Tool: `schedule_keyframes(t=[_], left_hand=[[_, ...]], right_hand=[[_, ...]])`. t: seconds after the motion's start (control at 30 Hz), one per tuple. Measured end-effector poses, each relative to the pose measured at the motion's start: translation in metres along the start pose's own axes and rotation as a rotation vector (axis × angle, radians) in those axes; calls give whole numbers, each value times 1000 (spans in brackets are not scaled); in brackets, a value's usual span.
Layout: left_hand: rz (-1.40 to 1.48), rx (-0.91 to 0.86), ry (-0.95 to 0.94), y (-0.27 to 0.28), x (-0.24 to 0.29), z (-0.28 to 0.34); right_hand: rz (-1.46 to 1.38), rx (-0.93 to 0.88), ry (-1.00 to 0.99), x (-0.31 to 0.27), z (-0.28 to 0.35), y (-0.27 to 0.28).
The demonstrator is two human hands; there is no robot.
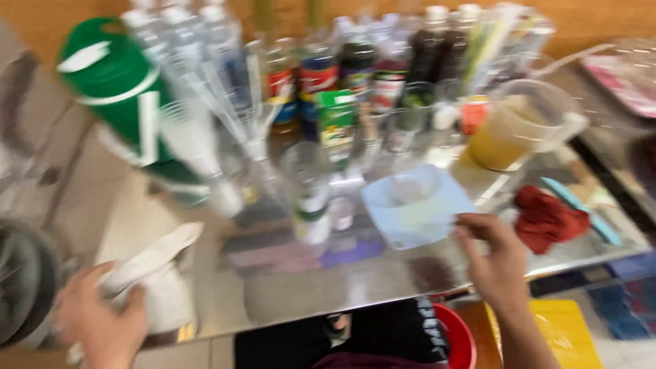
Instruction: The person cleans a metal countertop with a cloth, then pours a yellow liquid from a pitcher into a plastic cup containing a dark red substance. They add a straw and place the cup on a shelf. The person then prepares a second drink by pouring liquids from several different bottles into a clear plastic cup.
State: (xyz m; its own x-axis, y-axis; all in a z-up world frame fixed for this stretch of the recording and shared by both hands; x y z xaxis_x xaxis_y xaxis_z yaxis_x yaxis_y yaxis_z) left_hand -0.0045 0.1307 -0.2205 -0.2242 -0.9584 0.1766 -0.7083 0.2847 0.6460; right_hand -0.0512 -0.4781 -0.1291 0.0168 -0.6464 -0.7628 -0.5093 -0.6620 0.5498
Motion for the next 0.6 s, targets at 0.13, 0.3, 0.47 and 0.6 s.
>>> schedule_keyframes(t=[0.13, 0.3, 0.47, 0.6], left_hand=[[92, 214, -117, 17, 88, -37], [595, -191, 185, -19, 210, -108], [735, -506, 263, -73, 269, -152], [760, -425, 282, -82, 272, -170]], right_hand=[[321, 350, -38, 81, -5, 85], [514, 196, -113, 124, -45, 93], [790, 74, -168, 145, -63, 76], [607, 114, -296, 118, -39, 82]])
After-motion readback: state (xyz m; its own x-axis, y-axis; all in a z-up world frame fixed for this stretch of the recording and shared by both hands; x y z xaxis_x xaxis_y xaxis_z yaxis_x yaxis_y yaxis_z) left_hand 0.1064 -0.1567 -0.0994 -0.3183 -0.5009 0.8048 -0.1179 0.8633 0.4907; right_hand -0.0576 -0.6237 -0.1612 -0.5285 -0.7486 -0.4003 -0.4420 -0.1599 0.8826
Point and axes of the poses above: each hand's wrist, its own z-axis away from the middle knuckle, its own y-axis out of the back of the hand, x = y × z, the point moved 5 cm from there along -z, towards the middle knuckle, and after that the axes turned 6 degrees about -y, right-handed, at the moved point
